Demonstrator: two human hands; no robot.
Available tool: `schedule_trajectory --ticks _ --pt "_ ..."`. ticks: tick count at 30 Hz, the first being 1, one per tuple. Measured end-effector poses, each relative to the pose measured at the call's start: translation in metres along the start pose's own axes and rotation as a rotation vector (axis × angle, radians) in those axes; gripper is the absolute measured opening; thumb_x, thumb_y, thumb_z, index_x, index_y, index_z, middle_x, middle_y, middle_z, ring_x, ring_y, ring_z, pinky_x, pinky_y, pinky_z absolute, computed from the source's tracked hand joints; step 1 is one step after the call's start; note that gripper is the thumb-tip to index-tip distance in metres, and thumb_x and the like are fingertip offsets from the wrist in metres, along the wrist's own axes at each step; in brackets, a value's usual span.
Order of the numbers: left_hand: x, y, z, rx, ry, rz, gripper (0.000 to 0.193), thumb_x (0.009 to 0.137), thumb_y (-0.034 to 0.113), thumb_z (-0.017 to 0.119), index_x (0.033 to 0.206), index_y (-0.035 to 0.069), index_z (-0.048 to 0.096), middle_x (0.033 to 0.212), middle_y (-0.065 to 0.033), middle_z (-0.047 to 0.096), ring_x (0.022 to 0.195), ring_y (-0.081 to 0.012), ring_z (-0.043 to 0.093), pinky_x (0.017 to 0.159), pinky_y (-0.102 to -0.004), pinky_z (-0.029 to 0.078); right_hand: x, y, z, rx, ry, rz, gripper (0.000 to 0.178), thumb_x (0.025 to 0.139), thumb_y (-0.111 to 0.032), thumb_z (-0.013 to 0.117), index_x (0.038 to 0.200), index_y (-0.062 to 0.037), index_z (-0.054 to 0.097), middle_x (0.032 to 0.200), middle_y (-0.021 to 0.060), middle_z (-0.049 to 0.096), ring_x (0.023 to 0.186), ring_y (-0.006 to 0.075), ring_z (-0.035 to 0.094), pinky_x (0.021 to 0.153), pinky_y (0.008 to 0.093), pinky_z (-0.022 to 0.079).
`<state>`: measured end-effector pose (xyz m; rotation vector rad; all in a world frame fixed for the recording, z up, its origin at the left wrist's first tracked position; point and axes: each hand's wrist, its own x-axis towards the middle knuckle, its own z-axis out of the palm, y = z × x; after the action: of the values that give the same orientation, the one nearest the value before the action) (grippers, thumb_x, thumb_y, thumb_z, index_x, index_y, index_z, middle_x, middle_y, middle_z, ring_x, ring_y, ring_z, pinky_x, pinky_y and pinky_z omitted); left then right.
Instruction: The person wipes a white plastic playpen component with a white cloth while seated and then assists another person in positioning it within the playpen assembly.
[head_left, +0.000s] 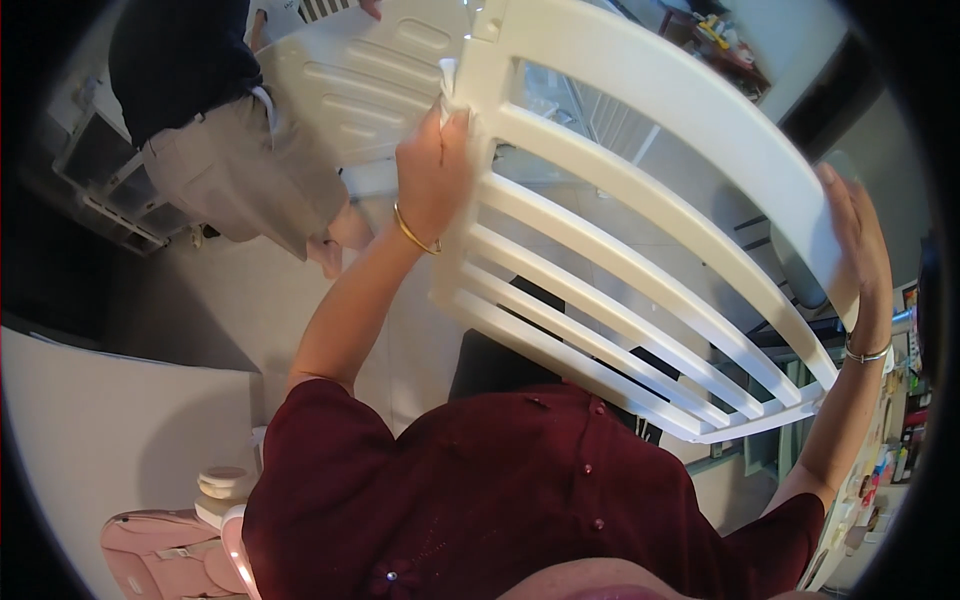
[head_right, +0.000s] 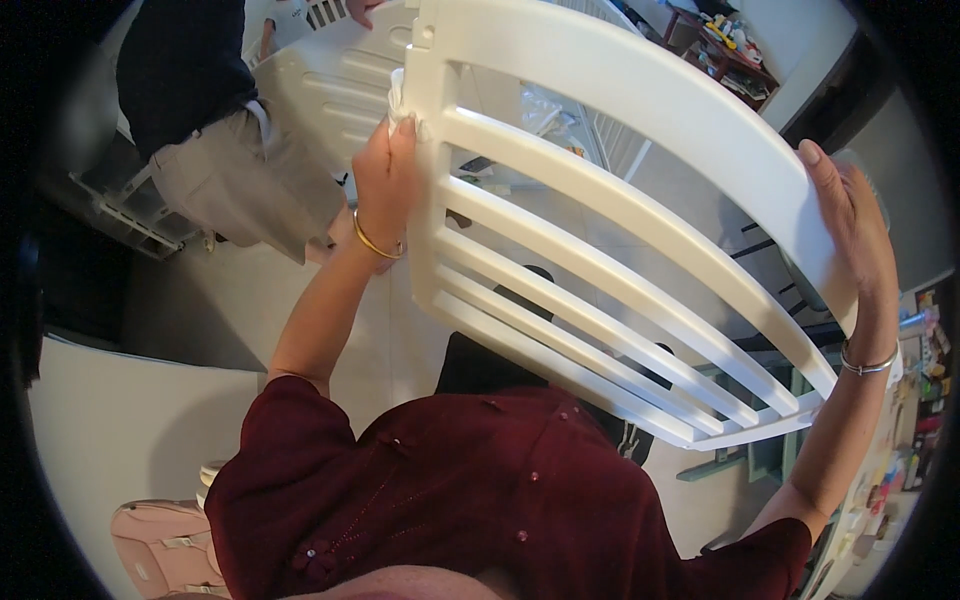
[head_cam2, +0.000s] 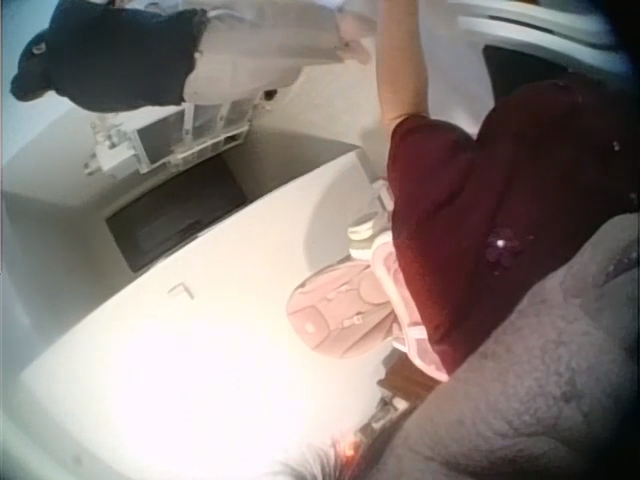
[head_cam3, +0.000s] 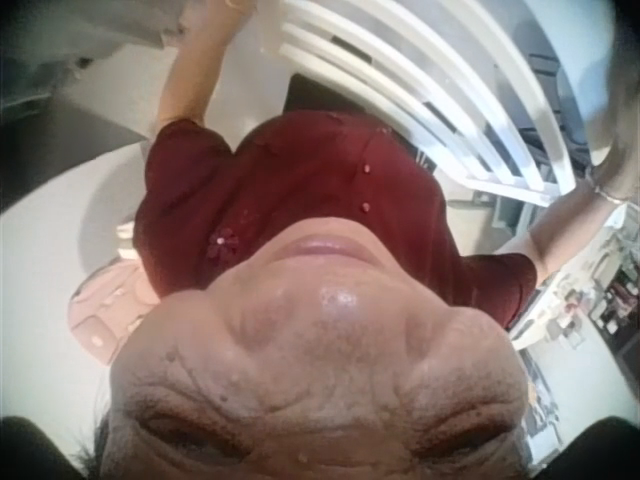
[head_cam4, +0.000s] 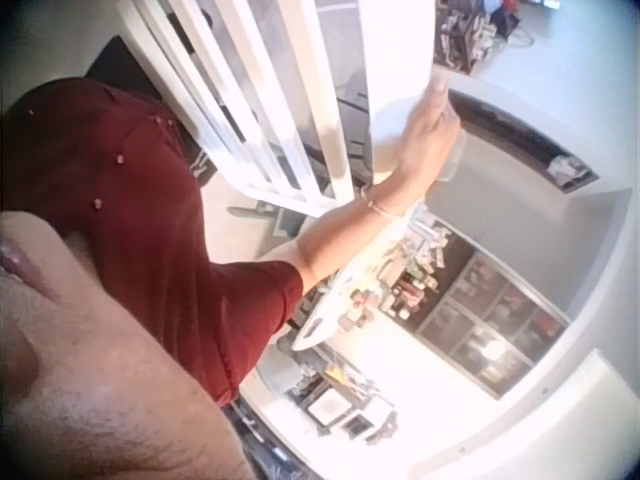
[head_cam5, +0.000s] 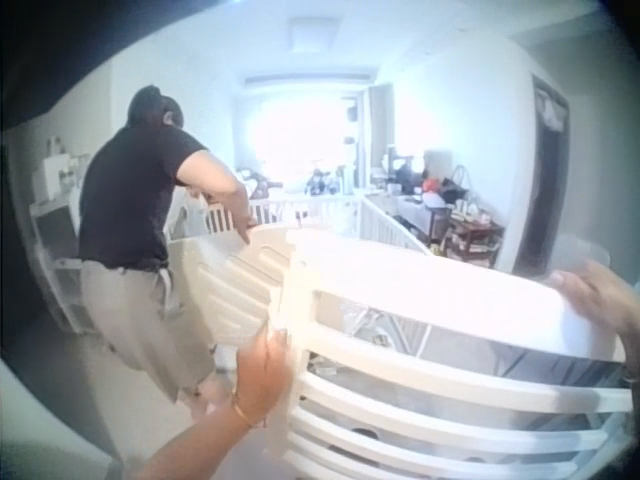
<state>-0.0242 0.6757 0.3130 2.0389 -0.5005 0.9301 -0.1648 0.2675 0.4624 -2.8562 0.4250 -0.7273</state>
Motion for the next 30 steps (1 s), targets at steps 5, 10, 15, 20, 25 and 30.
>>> schedule_trajectory --ticks 5,10,15,20,25,30 --pt "0.039 0.008 -0.011 -0.731 -0.279 -0.303 0.027 0.094 0.024 0.049 0.103 0.000 0.057 0.074 -0.0107 0.061 0.061 -0.0151 0.052 0.058 -0.0270 0.044 0.001 0.015 0.001 -0.021 -0.013 -0.010 0.084 0.069 -0.082 0.042 0.105 -0.0084 0.061 0.084 0.0135 0.058 0.079 0.0210 0.060 0.075 0.0389 0.043" --pt "0.043 0.018 0.024 -0.559 -0.158 -0.071 0.033 0.094 0.029 0.048 0.105 -0.001 0.052 0.075 -0.0126 0.062 0.066 -0.0227 0.057 0.064 -0.0365 0.046 -0.002 0.043 -0.005 -0.088 -0.088 -0.010 0.082 0.077 -0.076 0.039 0.123 -0.0102 0.056 0.098 0.0149 0.055 0.093 0.0221 0.057 0.086 0.0334 0.042" --pt "-0.005 0.006 0.022 -0.402 -0.174 -0.184 0.034 0.091 0.030 0.050 0.100 -0.002 0.050 0.081 -0.0204 0.062 0.073 -0.0327 0.060 0.068 -0.0411 0.046 0.011 0.066 0.003 -0.135 -0.187 0.035 0.081 0.078 -0.076 0.034 0.128 -0.0161 0.052 0.104 0.0173 0.055 0.097 0.0245 0.058 0.091 0.0362 0.042" --pt "-0.040 -0.007 0.004 -0.437 -0.262 -0.312 0.034 0.090 0.032 0.051 0.094 -0.002 0.051 0.082 -0.0241 0.060 0.076 -0.0410 0.058 0.067 -0.0443 0.045 0.013 0.079 0.006 -0.145 -0.082 0.025 0.079 0.077 -0.076 0.035 0.132 -0.0225 0.048 0.114 0.0185 0.053 0.104 0.0258 0.056 0.097 0.0382 0.040" --pt "-0.052 -0.022 0.004 -0.187 -0.296 -0.135 0.035 0.088 0.034 0.054 0.092 0.000 0.057 0.082 -0.0216 0.061 0.076 -0.0411 0.056 0.068 -0.0448 0.044 0.018 0.070 0.010 -0.114 0.052 -0.023 0.096 0.065 -0.086 0.038 0.123 -0.0112 0.054 0.103 0.0179 0.056 0.095 0.0269 0.058 0.086 0.0460 0.039" --pt "-0.065 -0.016 0.015 -0.272 -0.247 -0.195 0.035 0.086 0.032 0.056 0.091 -0.002 0.057 0.087 -0.0228 0.060 0.081 -0.0397 0.056 0.074 -0.0455 0.043 0.020 0.077 0.005 -0.183 -0.004 -0.080 0.093 0.067 -0.084 0.038 0.129 -0.0141 0.050 0.111 0.0180 0.054 0.102 0.0281 0.056 0.090 0.0487 0.038"
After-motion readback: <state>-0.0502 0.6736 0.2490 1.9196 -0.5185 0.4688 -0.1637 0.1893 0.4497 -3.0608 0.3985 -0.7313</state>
